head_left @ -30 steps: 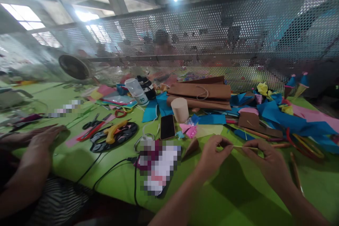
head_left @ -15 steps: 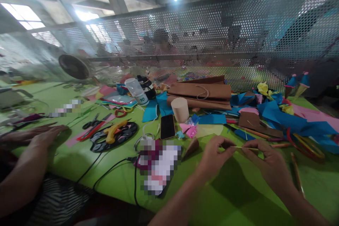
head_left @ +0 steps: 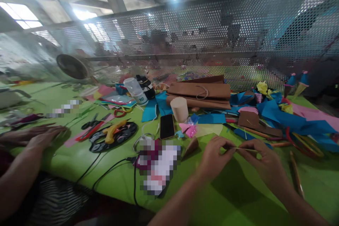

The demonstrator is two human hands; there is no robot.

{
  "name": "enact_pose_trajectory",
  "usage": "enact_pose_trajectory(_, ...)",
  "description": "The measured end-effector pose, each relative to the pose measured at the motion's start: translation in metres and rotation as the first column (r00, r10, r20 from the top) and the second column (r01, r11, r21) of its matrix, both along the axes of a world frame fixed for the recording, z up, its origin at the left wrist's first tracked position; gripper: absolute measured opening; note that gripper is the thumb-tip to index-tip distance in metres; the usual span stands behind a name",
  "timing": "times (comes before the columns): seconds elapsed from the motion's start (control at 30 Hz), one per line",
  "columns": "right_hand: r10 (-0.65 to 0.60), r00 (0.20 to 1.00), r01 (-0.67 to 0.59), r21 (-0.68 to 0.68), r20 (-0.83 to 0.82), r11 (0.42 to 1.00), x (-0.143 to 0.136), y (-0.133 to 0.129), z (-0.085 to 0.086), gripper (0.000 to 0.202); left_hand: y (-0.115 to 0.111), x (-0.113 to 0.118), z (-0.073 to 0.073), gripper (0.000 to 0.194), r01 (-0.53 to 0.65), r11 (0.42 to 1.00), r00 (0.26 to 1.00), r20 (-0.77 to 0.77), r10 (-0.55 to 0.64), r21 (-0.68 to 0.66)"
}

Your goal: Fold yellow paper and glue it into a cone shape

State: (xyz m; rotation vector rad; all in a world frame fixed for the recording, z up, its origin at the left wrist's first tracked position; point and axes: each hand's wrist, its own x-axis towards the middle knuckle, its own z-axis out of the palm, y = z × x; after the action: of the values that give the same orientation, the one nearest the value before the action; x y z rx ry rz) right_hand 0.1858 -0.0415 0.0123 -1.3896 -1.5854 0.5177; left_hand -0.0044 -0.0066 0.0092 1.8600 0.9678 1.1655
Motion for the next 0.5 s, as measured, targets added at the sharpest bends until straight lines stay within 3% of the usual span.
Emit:
enact_pose_trajectory(0.3,-0.023,1.000,0.023,-0.020,-0.004,1.000,0.0031,0.0009,0.0019,0.026,0.0022,-0.0009,0.0014,0.002,-0.008,1.000,1.000,-0.012,0.008,0.002)
enact_pose_trajectory(0.5,-0.067,0.994,0.064,-0.042,-0.090,0.997,0.0039,0.0012,0.0059,0.028,0.0033,-0.0016,-0.0025,0.003,-0.064,0.998,0.998,0.013,0.064,-0.025)
